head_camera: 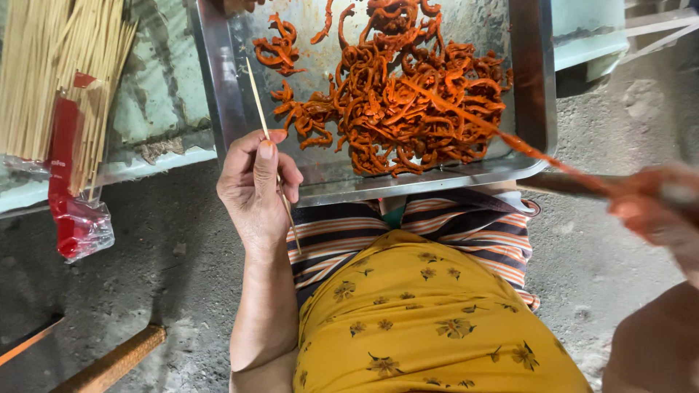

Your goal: The person threads orange-colored food strips onto wooden skewers by hand, picking each strip from a metal tray and sliding it onto the stick before placing the finished skewer to the side.

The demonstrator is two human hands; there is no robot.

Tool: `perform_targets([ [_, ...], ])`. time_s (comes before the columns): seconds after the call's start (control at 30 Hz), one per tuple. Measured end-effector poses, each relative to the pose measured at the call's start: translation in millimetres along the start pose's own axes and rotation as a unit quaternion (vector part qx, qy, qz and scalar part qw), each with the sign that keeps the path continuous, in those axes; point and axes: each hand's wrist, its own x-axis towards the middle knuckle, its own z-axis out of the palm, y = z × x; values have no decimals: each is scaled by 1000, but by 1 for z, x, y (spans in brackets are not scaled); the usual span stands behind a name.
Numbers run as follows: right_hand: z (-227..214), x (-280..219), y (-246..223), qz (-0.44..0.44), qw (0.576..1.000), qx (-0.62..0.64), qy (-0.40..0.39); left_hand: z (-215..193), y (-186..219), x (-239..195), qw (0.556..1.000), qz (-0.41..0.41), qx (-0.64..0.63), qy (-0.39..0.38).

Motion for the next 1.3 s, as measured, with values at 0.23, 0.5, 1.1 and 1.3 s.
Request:
perform_targets([
  [0.23,6,14,-17,-25,1000,3,5,3,3,1,1000,-2,5,7],
  [0.5,18,16,-27,-57,998,10,-2,2,3,0,1000,-10,-2,11],
  [1.1,-11,113,-104,-155,981,100,-53,-5,1,-2,1000,-8,-27,8],
  [1.3,20,148,-110,-362,929,8,-69,-6,2,-3,1000,-2,-11,-6],
])
